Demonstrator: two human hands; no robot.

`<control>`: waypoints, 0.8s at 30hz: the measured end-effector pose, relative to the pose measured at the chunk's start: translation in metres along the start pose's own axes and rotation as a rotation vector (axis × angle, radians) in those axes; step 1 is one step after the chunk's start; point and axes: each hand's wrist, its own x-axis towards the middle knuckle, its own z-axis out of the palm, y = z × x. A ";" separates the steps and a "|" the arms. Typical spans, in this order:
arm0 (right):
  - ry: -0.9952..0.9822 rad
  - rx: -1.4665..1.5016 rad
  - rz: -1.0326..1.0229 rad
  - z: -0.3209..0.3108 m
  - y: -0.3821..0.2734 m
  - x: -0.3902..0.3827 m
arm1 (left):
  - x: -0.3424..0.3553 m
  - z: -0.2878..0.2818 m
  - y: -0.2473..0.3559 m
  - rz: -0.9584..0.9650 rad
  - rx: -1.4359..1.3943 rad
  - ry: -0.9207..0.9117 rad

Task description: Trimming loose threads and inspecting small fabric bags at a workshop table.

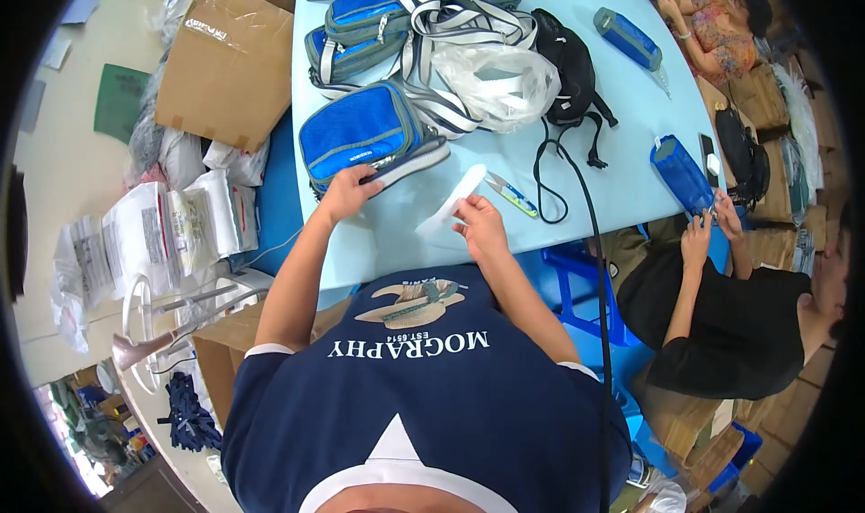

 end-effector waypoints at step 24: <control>-0.051 -1.161 -0.304 -0.002 0.010 0.042 | 0.015 0.004 0.015 -0.201 -0.366 -0.058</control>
